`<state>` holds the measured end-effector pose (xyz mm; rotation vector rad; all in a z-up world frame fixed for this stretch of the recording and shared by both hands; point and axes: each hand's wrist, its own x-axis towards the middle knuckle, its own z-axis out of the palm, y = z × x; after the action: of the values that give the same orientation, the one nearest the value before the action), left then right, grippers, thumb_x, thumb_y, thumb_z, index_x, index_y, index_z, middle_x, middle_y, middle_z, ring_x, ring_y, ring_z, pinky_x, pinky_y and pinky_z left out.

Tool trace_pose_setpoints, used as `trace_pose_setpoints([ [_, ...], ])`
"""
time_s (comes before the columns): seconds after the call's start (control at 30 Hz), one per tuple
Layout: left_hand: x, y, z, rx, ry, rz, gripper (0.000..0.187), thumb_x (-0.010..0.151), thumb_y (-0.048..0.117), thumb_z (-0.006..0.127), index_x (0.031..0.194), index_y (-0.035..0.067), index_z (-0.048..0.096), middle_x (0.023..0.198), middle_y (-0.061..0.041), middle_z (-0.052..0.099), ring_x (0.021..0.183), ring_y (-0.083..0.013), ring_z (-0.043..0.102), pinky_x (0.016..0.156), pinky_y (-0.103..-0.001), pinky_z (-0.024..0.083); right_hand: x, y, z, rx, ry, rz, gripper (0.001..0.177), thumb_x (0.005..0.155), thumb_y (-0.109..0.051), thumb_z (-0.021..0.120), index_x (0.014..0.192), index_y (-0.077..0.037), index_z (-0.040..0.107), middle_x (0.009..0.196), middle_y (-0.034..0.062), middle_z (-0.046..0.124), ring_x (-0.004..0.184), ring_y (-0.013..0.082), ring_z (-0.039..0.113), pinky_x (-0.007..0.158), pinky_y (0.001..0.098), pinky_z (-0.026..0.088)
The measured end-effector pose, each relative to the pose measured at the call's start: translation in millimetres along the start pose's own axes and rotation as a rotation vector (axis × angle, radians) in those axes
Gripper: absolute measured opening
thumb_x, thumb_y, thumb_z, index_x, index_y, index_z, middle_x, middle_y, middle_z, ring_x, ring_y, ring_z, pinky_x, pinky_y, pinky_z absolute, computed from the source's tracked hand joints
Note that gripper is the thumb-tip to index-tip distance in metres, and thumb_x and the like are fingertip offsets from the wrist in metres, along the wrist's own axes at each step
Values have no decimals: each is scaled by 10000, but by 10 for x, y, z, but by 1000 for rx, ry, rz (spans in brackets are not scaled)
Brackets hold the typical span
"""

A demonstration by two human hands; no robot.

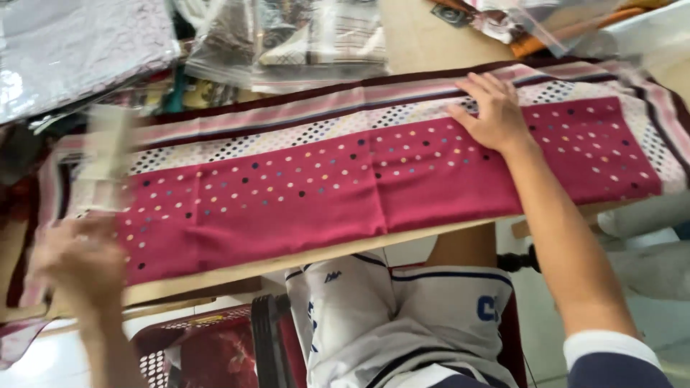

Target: Cleaning a patterned scarf using a lint roller on a wooden table in a workspace.

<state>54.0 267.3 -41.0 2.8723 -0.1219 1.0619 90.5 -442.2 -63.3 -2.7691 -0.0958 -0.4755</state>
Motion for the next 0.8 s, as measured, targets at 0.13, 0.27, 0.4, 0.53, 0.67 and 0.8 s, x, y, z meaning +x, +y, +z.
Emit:
trace_pose_setpoints([
  [0.13,-129,-63,153,-32,-6,-8,128,1075,112,758,981,30,730,929,-222,709,874,-442,637,785,-513,447,31,127,121,-82,142,-165,493,1048,-434,641,1394,-89,705,1416,271,644,1325,455,549,1099,554,357],
  [0.27,-45,-1047,264,351,156,-247,139,956,159,842,975,33,787,880,-213,719,735,-439,664,605,-533,489,30,217,155,-61,140,-247,494,1069,-403,666,1399,-40,725,1417,285,663,1323,445,574,1132,538,369],
  [0.4,-106,-962,45,360,223,-150,167,927,284,810,858,170,709,789,-69,688,719,-312,654,612,-454,456,38,411,343,-139,231,-315,477,1135,-384,707,1431,-19,790,1424,293,731,1326,427,655,1161,506,440],
  [0.53,-407,300,-513,-87,-55,-181,199,1059,103,696,940,-53,662,804,-116,595,632,-171,486,517,-262,418,42,746,622,20,253,-291,460,1147,-244,752,1458,94,771,1474,420,673,1366,539,572,1273,522,333],
  [0.67,-654,-278,-386,-48,30,-164,267,1090,124,656,873,-25,703,789,-154,694,655,-245,620,660,-375,514,5,557,405,-78,178,-211,540,1158,-398,655,1488,19,754,1496,339,672,1367,524,557,1215,521,341],
  [0.8,-590,-897,-535,300,45,-311,122,974,80,832,978,-28,775,849,-138,748,723,-206,663,634,-314,554,-15,427,285,-130,110,-163,581,1142,-477,605,1478,-23,737,1514,296,653,1397,472,540,1143,565,326],
])
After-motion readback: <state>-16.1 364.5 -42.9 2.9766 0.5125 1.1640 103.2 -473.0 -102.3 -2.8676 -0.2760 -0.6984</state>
